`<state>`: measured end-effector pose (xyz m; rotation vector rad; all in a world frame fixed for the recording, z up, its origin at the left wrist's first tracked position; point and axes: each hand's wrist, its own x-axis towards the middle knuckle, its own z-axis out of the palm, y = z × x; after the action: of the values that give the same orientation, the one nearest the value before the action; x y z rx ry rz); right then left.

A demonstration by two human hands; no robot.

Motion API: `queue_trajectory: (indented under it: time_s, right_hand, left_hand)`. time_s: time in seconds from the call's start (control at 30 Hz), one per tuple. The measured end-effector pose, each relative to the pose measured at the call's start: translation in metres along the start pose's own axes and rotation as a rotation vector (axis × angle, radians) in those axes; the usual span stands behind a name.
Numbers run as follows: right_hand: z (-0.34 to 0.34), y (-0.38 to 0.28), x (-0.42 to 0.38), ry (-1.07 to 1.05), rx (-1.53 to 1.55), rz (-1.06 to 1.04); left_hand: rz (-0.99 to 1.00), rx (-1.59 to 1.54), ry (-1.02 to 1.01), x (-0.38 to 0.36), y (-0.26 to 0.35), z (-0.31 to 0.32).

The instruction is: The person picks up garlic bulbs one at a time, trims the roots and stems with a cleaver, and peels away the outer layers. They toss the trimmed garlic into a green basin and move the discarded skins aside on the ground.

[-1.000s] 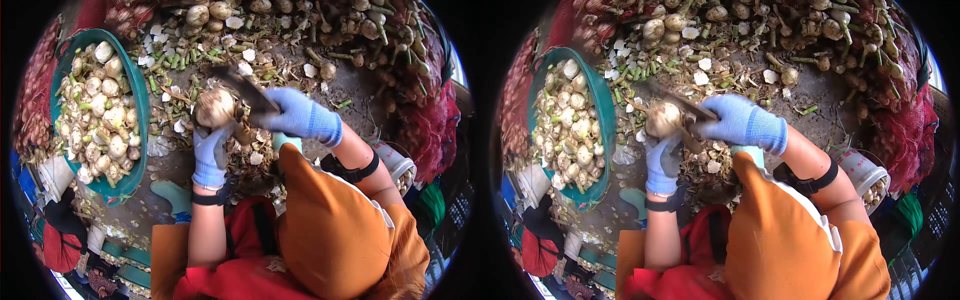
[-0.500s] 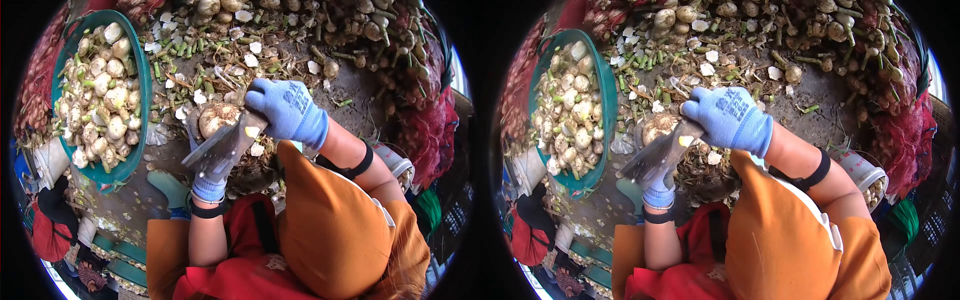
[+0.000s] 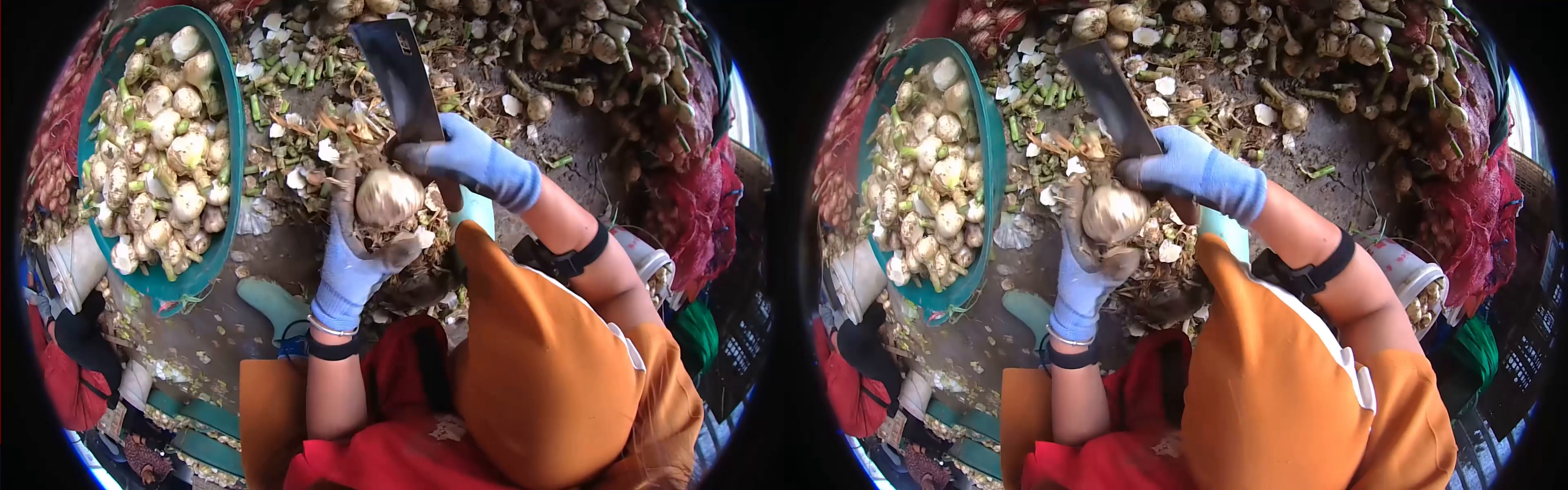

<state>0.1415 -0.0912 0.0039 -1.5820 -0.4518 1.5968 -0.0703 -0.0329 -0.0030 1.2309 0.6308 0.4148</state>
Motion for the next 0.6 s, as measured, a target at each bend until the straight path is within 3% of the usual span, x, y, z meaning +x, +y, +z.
queue_trajectory:
  time_s: [0.03, 0.07, 0.13, 0.2, 0.27, 0.3, 0.33, 0.47, 0.53, 0.57, 0.6]
  right_hand:
    - [0.004, -0.004, -0.003, -0.032, -0.187, -0.101]
    - [0.011, -0.007, -0.008, -0.065, -0.375, -0.203]
    - [0.021, -0.015, -0.011, -0.075, -0.565, -0.417]
    - [0.027, -0.024, -0.010, 0.064, -0.934, -0.490]
    - [0.031, -0.043, -0.024, 0.067, -1.036, -0.522]
    - [0.036, -0.047, -0.030, 0.072, -1.045, -0.583]
    - [0.033, -0.045, -0.030, 0.011, -1.069, -0.651]
    - [-0.032, 0.009, 0.006, 0.164, -1.305, 0.005]
    - [-0.038, 0.006, -0.005, 0.185, -1.036, -0.052]
    - [-0.024, -0.008, -0.012, 0.168, -0.708, 0.113]
    - [-0.008, -0.023, -0.017, 0.163, -0.599, 0.065]
  left_hand:
    - [-0.079, -0.004, 0.015, 0.000, 0.007, -0.002]
    - [-0.229, -0.447, 0.083, -0.012, -0.014, -0.009]
    - [-0.221, -0.562, 0.176, -0.011, -0.023, -0.022]
    - [-0.294, -0.527, 0.173, -0.015, -0.023, -0.031]
    - [-0.353, -0.432, 0.281, -0.021, -0.022, -0.038]
    - [-0.292, -0.116, 0.204, -0.025, -0.036, -0.053]
    - [-0.291, -0.118, 0.205, -0.033, -0.040, -0.055]
    - [-0.154, -0.521, 0.229, -0.032, -0.010, -0.059]
    - [-0.213, -0.439, 0.259, -0.034, 0.003, -0.063]
    - [-0.231, -0.439, 0.266, -0.041, 0.003, -0.066]
    - [-0.158, -0.338, 0.230, -0.041, 0.001, -0.067]
